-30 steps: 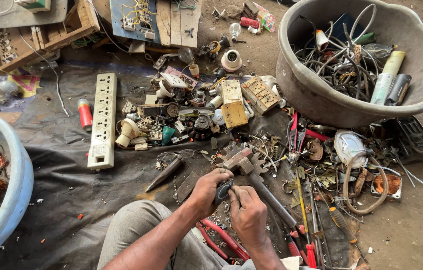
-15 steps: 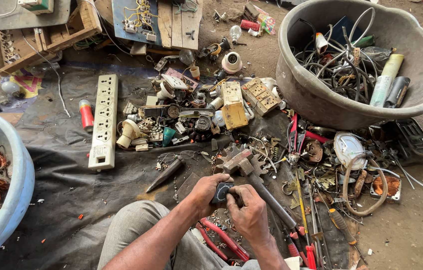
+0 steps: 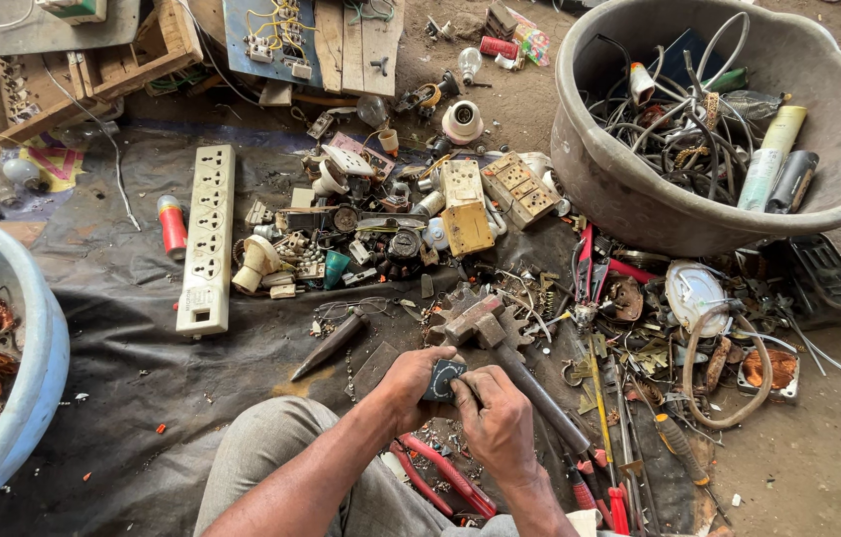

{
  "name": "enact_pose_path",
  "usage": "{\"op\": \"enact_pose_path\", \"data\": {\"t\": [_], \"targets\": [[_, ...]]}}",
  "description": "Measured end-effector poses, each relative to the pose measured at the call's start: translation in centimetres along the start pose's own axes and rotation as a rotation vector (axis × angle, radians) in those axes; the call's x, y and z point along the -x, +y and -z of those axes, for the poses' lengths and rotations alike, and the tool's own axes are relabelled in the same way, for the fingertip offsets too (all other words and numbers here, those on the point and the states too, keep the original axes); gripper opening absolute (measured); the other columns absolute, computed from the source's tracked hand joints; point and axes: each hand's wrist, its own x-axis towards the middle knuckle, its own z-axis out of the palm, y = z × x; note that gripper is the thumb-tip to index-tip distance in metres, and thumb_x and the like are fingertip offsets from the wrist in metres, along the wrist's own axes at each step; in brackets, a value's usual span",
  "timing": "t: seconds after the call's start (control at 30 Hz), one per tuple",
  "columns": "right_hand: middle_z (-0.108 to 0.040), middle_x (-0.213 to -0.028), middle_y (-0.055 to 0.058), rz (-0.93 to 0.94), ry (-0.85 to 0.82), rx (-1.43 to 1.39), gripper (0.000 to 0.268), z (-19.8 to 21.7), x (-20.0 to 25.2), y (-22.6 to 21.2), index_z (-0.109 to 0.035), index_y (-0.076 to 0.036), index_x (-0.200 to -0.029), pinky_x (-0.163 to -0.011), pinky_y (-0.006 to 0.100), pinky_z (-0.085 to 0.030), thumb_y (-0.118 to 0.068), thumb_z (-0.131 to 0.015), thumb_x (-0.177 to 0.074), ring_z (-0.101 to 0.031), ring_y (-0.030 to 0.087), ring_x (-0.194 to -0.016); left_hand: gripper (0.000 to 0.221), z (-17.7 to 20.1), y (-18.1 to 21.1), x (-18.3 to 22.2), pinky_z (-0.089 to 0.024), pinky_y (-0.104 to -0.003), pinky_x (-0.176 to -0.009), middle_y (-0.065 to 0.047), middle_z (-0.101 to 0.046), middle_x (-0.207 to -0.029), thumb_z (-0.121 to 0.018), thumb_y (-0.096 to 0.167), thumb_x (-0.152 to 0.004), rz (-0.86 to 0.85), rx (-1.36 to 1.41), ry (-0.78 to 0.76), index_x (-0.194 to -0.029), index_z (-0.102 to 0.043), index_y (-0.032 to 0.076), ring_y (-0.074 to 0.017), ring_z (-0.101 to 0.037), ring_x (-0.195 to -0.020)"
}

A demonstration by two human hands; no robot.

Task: The person dismantles various electronic components, using pliers and a screwdriver to remove internal parts and wires from discarded objects.

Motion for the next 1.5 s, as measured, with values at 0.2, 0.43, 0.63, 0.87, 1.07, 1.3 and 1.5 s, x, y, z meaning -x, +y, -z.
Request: {"op": "enact_pose_path", "data": {"t": [0.2,0.43,0.63,0.87,1.07,1.3,1.5], "targets": [[-0.071,-0.090,0.015,-0.088,0.004,-0.065,0.013,0.1,0.0,-0.5,-0.070,0.003,-0.093,-0.056,0.032,-0.063,-0.002,-0.075,-0.082,-0.074,0.023,-0.073,0.028,0.4,0.0,-0.6,-0.063,-0.038,-0.062,-0.006,-0.068,-0.082,-0.051,0.033,-0.105,-0.006,0.051,-0.024,-0.097,-0.063,0.009,-0.0160,-0.067,-0.065],[-0.070,-0.092,0.012,-0.065,0.038,-0.072,0.010,-0.4,0.2,0.2,-0.068,0.002,-0.093,-0.058,0.030,-0.062,-0.001,-0.072,-0.084,-0.073,0.020,-0.074,0.027,0.1,0.1,-0.4,-0.064,-0.039,-0.061,-0.006,-0.067,-0.080,-0.051,0.033,-0.102,-0.002,0.037,-0.016,-0.095,-0.062,0.009,-0.0168,-0.067,-0.064],[-0.070,-0.091,0.010,-0.029,0.028,-0.023,0.010,-0.9,0.7,1.1,-0.068,-0.002,-0.092,-0.058,0.029,-0.062,-0.003,-0.075,-0.085,-0.072,0.018,-0.076,0.026,0.2,0.0,-0.4,-0.064,-0.035,-0.055,-0.007,-0.067,-0.080,-0.053,0.030,-0.102,-0.032,-0.017,0.008,-0.098,-0.063,0.006,-0.0158,-0.067,-0.063],[-0.067,-0.092,0.010,-0.108,0.026,-0.038,0.019,-0.4,0.2,-0.2,-0.067,0.000,-0.101,-0.059,0.032,-0.060,-0.001,-0.072,-0.082,-0.070,0.020,-0.070,0.025,0.3,0.2,-0.8,-0.060,-0.032,-0.052,-0.008,-0.067,-0.080,-0.053,0.029,-0.102,-0.057,0.053,0.074,-0.103,-0.061,0.006,-0.0170,-0.066,-0.059],[-0.060,-0.118,0.024,0.164,-0.042,0.100,0.065,0.0,-0.6,-1.7,-0.055,0.005,-0.132,-0.069,0.031,-0.064,-0.008,-0.077,-0.072,-0.070,0.028,-0.085,0.024,-0.1,-0.3,-0.7,-0.058,-0.037,-0.054,-0.010,-0.063,-0.079,-0.052,0.025,-0.103,-0.146,0.073,0.014,-0.103,-0.060,0.003,-0.0176,-0.065,-0.059],[-0.076,-0.102,0.024,-0.488,0.081,-1.177,0.058,2.2,-0.5,1.3,-0.055,0.004,-0.136,-0.051,0.030,-0.059,-0.013,-0.060,-0.081,-0.071,0.025,-0.069,0.015,0.7,3.1,0.0,-0.061,-0.038,-0.056,-0.008,-0.055,-0.086,-0.061,0.019,-0.100,-0.294,-0.015,0.377,-0.102,-0.061,0.004,-0.0185,-0.061,-0.067],[-0.071,-0.090,0.019,-0.623,0.023,-1.312,0.037,0.5,0.0,4.0,-0.058,0.013,-0.129,-0.044,0.026,-0.050,-0.014,-0.050,-0.105,-0.069,0.020,-0.065,0.015,0.0,2.9,0.9,-0.055,-0.035,-0.051,-0.008,-0.065,-0.088,-0.069,0.016,-0.090,-0.276,-0.312,0.087,-0.103,-0.070,0.007,-0.0168,-0.061,-0.063]]}}
